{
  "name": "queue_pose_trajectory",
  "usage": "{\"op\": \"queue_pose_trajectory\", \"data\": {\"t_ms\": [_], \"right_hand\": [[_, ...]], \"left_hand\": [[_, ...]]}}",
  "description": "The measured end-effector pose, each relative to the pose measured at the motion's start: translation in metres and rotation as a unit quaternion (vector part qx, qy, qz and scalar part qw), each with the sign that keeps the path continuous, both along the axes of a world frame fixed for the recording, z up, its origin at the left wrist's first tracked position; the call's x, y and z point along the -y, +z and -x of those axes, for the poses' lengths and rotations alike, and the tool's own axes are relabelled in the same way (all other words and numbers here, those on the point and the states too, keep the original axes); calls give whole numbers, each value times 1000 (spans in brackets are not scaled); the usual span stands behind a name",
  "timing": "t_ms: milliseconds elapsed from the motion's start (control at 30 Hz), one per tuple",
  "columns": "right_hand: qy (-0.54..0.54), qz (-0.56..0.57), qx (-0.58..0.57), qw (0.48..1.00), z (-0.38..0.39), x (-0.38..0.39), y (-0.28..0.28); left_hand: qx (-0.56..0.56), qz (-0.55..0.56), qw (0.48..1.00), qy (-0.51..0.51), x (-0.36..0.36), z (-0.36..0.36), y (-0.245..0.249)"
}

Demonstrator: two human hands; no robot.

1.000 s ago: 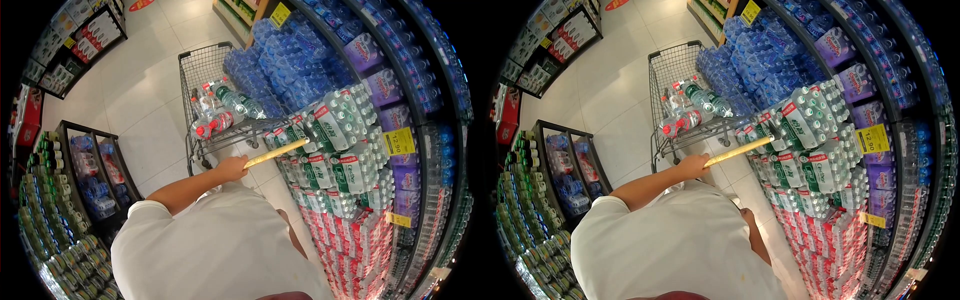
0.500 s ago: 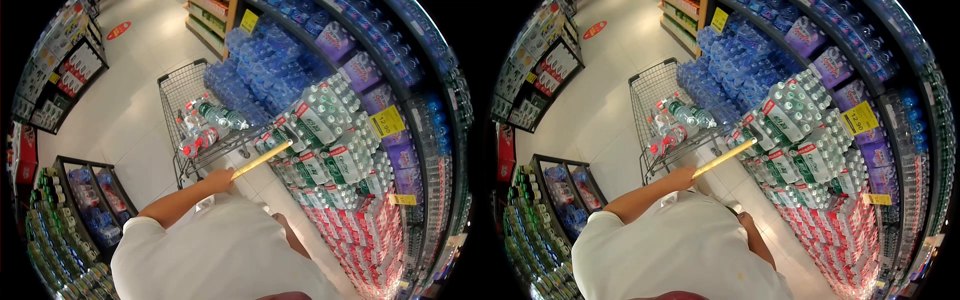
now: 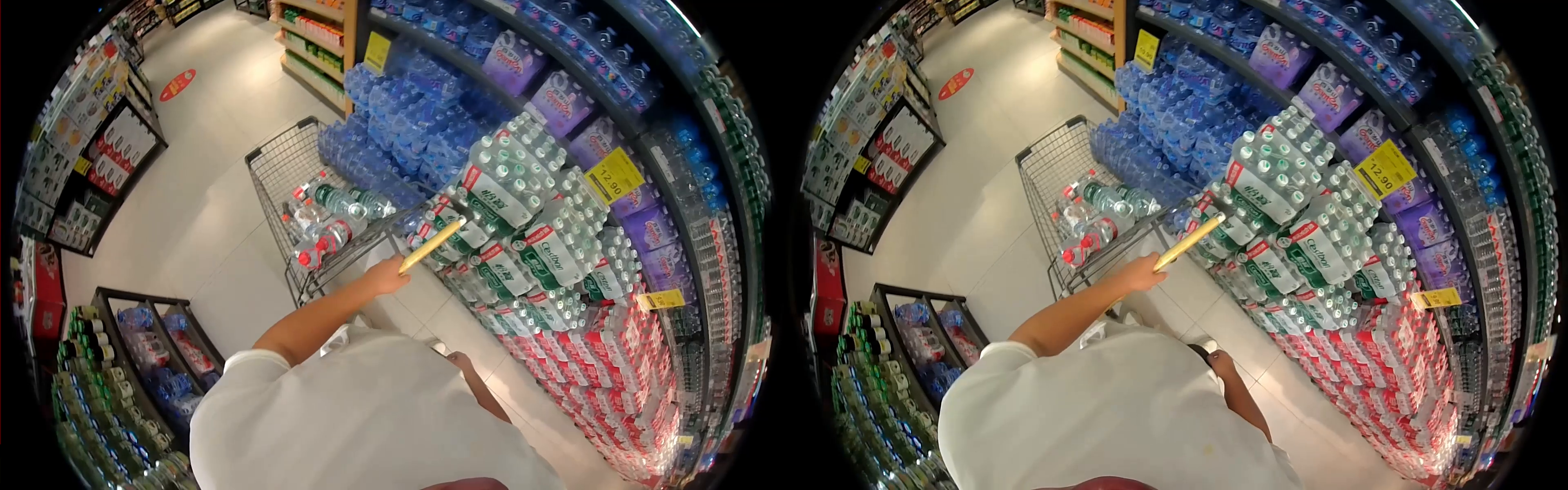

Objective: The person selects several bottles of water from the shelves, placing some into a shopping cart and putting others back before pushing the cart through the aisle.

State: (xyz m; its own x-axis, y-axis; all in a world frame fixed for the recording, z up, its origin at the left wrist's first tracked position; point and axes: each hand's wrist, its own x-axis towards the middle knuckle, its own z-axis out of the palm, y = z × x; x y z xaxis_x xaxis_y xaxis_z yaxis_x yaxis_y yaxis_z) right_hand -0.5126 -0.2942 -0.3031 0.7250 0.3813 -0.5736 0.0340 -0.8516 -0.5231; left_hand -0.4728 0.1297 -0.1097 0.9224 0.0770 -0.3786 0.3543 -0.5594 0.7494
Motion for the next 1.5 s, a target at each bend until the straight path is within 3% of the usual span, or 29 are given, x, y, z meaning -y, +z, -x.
{"op": "queue_pose_trajectory", "data": {"t_ms": [100, 133, 200, 267, 400, 600, 633, 733, 800, 867, 967, 1067, 1167, 1267, 1333, 1400, 1500], "right_hand": [[-10, -50, -7, 999, 6, 6, 14], [-64, -68, -25, 995, 13, 13, 2], [-41, -51, -23, 998, 26, 50, -65], [-30, -36, -23, 999, 36, 74, -95], [-1, -11, -36, 999, 40, 94, -103], [50, 1, -35, 998, 28, 124, -118], [59, 3, -39, 997, 22, 123, -112], [74, 24, -83, 993, -6, 36, 23], [-51, -52, -139, 988, -16, -25, 85], [-184, -89, -167, 964, -31, -43, 74], [-304, -183, -163, 921, -63, -98, 107], [-422, -321, -147, 835, -96, -135, 125], [-383, -344, -116, 849, -114, -179, 156], [-210, -254, -140, 934, -117, -212, 173], [-157, -203, -155, 954, -100, -233, 180], [6, -80, -19, 997, -82, -236, 167], [18, -43, 12, 999, -63, -249, 188]], "left_hand": [[66, -94, 993, 25, 9, 7, 8], [73, -98, 992, 34, 10, 8, 7], [78, -101, 991, 42, 7, 15, 9], [79, -95, 992, 40, 8, 19, 14], [76, -93, 992, 45, 7, 35, -9], [57, -71, 995, 30, -8, 78, 18], [54, -66, 996, 24, -10, 85, 19], [46, -67, 997, 19, -12, 110, 23], [15, -58, 998, 14, -15, 124, 31], [-41, -34, 999, 2, -20, 134, 43], [-28, -73, 996, -45, -24, 149, 47], [171, -76, 982, 13, -29, 148, 70], [201, -17, 976, 79, -55, 131, 89], [197, -81, 971, 111, -86, 116, 73], [184, -123, 968, 121, -106, 111, 50], [143, -163, 968, 128, -117, 113, 17], [33, -215, 969, 117, -123, 129, -49]]}}
